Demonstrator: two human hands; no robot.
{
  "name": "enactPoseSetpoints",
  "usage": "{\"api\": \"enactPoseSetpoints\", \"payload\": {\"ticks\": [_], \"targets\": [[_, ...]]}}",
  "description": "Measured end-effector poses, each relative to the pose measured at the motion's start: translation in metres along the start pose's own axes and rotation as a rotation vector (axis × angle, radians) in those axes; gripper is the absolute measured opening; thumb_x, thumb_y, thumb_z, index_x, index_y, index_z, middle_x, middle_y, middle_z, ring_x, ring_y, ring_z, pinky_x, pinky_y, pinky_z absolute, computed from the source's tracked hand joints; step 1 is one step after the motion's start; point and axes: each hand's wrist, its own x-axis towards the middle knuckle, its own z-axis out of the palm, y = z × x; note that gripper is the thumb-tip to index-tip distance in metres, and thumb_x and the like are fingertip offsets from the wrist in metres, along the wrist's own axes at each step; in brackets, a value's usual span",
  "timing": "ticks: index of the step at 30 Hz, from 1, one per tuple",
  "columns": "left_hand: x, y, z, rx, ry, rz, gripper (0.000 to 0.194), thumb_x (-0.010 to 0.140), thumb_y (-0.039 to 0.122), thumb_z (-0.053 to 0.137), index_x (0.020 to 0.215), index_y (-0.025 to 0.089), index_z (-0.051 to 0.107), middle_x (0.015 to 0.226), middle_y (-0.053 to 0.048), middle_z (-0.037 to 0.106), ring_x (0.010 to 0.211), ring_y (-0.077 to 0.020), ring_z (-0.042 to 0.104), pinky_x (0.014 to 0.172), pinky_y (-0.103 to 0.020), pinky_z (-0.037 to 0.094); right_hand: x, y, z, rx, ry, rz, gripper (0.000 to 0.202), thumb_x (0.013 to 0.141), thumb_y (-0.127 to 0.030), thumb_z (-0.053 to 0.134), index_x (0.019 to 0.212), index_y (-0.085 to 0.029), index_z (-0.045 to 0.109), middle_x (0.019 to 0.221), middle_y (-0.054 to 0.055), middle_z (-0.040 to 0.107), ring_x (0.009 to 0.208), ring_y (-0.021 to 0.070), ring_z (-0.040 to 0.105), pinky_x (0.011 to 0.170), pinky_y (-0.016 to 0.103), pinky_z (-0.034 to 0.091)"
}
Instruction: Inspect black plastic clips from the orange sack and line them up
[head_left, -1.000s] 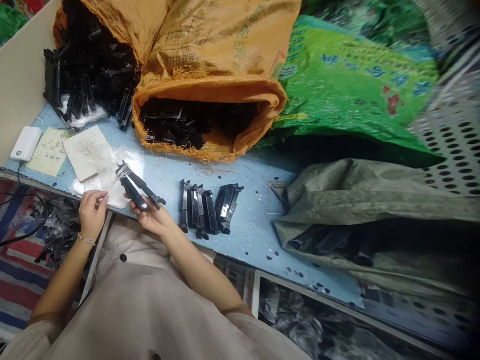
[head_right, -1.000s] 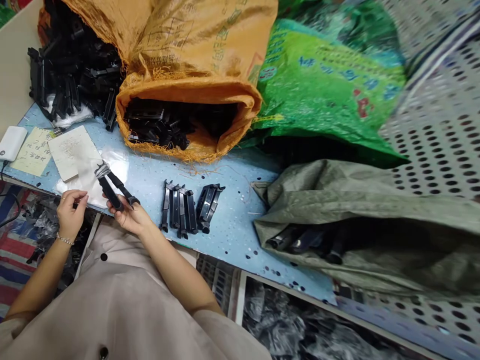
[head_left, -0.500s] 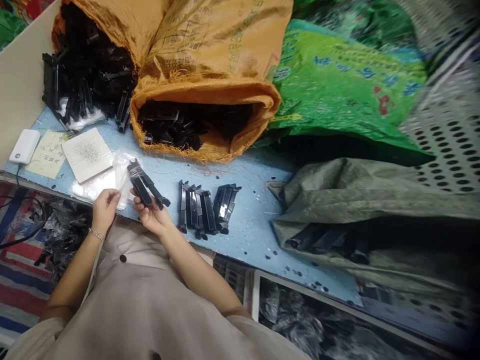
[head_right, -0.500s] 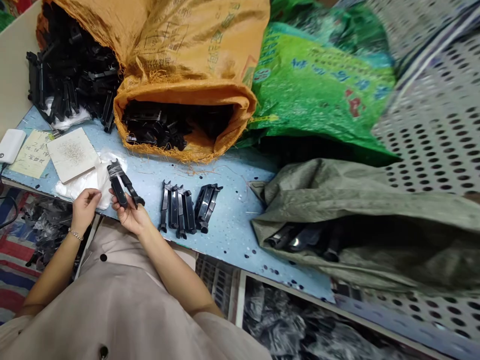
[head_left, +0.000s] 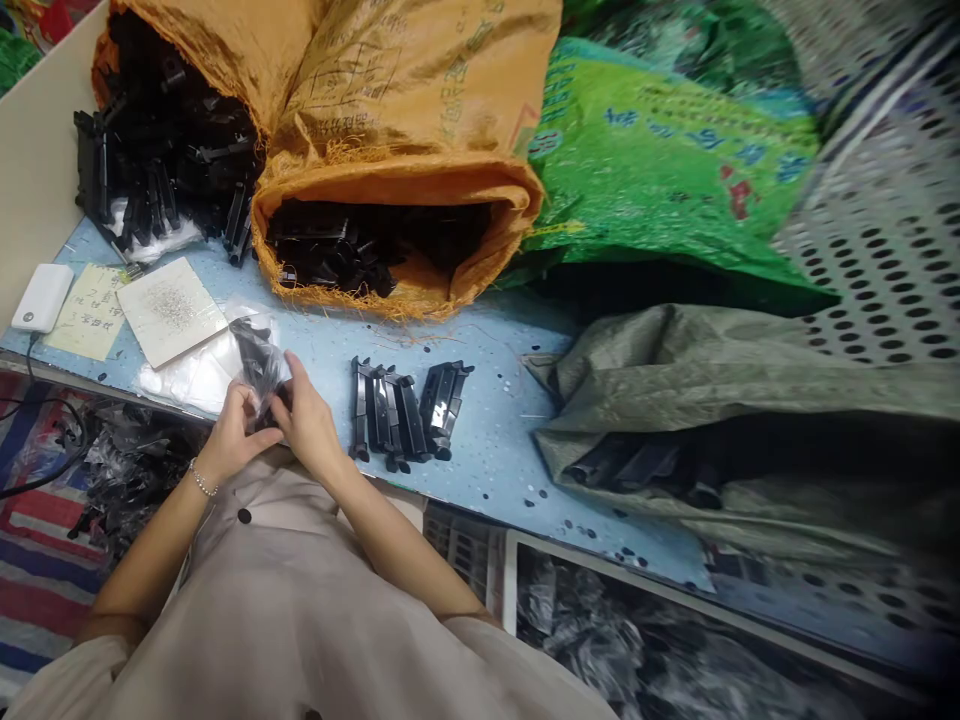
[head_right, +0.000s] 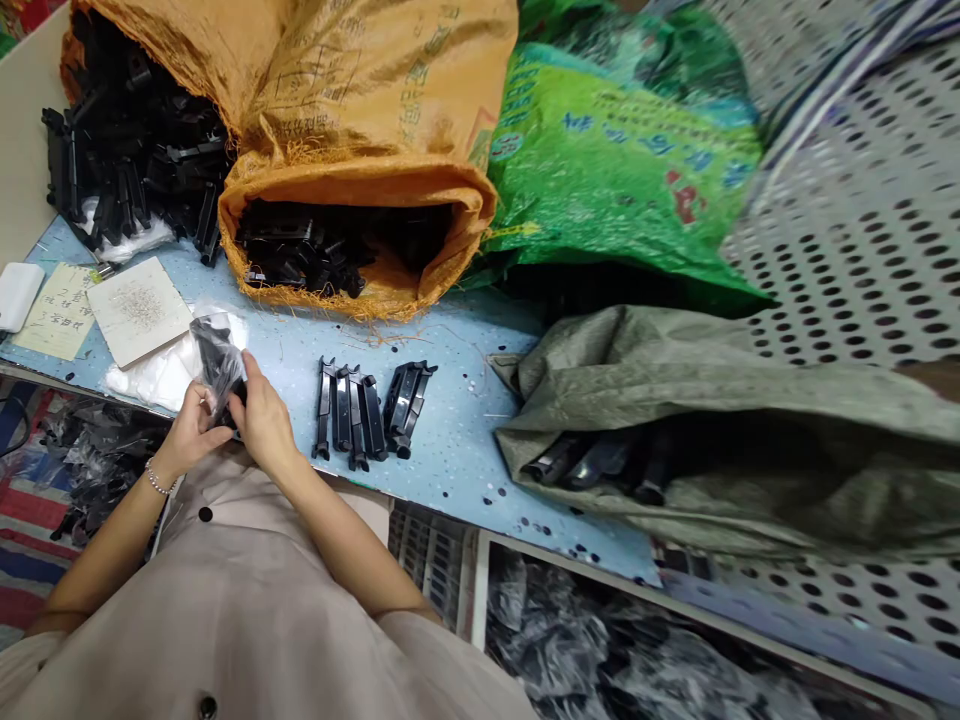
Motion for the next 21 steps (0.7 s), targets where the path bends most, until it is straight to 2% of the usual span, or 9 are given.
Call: {"api": "enactPoseSetpoints", "payload": {"ticks": [3,6,8,10,13,15,18,21], "targets": [[-0.002,0.004,-0.008,-0.031,0.011,-0.096,0.031,0.081,0.033,0.073,0.092,0.023,0.046,0.083,0.003,0.044,0.074,-0.0132,0.046,0.070,-0.025,0.042,-0.004,-0.006,0.004,0.023,-0.068,-0.021,0.037,0.097,-0.034,0.049,0.131,-0.021,0.055,0.106,0.009,0.066,0.096,0.0220,0.061,0.090,0.037,0.048],[-0.007,0.008,-0.021,-0.092,0.076,-0.157,0.026,0.080,0.025,0.069,0.087,0.022,0.045,0.080,0.004,0.041,0.073,-0.0124,0.044,0.070,-0.024,0.039,-0.004,-0.009,0.008,0.042,-0.086,-0.051,0.023,0.100,-0.036,0.044,0.104,-0.021,0.061,0.095,0.006,0.063,0.087,0.0194,0.059,0.084,0.033,0.048],[-0.012,0.008,-0.027,-0.159,0.096,-0.179,0.024,0.079,0.022,0.067,0.084,0.022,0.043,0.079,0.004,0.041,0.072,-0.0121,0.044,0.070,-0.024,0.039,0.001,-0.011,0.009,0.032,-0.030,-0.098,0.021,0.099,-0.035,0.046,0.105,-0.021,0.059,0.102,0.007,0.060,0.085,0.0181,0.058,0.080,0.032,0.048],[-0.016,0.008,-0.028,-0.194,0.091,-0.186,0.023,0.076,0.018,0.065,0.082,0.022,0.043,0.079,0.004,0.042,0.072,-0.0117,0.045,0.069,-0.023,0.039,0.009,-0.012,0.009,0.015,0.020,-0.154,0.024,0.098,-0.033,0.050,0.118,-0.021,0.056,0.114,0.010,0.056,0.085,0.0175,0.058,0.079,0.032,0.048],[-0.019,0.006,-0.025,-0.257,0.098,-0.228,0.021,0.073,0.015,0.064,0.079,0.021,0.045,0.076,0.004,0.045,0.070,-0.0109,0.046,0.064,-0.023,0.040,0.022,-0.013,0.006,-0.095,0.001,-0.273,0.023,0.102,-0.031,0.045,0.117,-0.021,0.059,0.105,0.010,0.059,0.090,0.0203,0.056,0.083,0.034,0.046],[-0.019,0.006,-0.021,-0.388,0.129,-0.295,0.021,0.071,0.016,0.064,0.081,0.021,0.046,0.077,0.004,0.050,0.070,-0.0115,0.050,0.064,-0.024,0.044,0.022,-0.014,0.005,-0.201,-0.050,-0.398,0.027,0.105,-0.029,0.038,0.107,-0.020,0.063,0.093,0.009,0.060,0.090,0.0226,0.053,0.083,0.036,0.044],[-0.015,0.011,-0.015,-0.577,0.177,-0.360,0.018,0.075,0.029,0.063,0.081,0.022,0.048,0.077,0.001,0.055,0.069,-0.0140,0.055,0.063,-0.028,0.048,0.007,-0.017,0.009,-0.292,-0.198,-0.603,0.029,0.105,-0.028,0.038,0.106,-0.019,0.066,0.091,0.010,0.063,0.089,0.0234,0.051,0.080,0.037,0.043],[-0.012,0.019,-0.013,-0.554,0.189,-0.359,0.028,0.082,0.045,0.062,0.078,0.022,0.046,0.070,0.003,0.049,0.062,-0.0126,0.049,0.058,-0.026,0.044,-0.014,-0.028,0.018,-0.260,-0.338,-0.666,0.025,0.104,-0.026,0.043,0.107,-0.020,0.067,0.095,0.010,0.065,0.094,0.0232,0.052,0.084,0.038,0.044]]}}
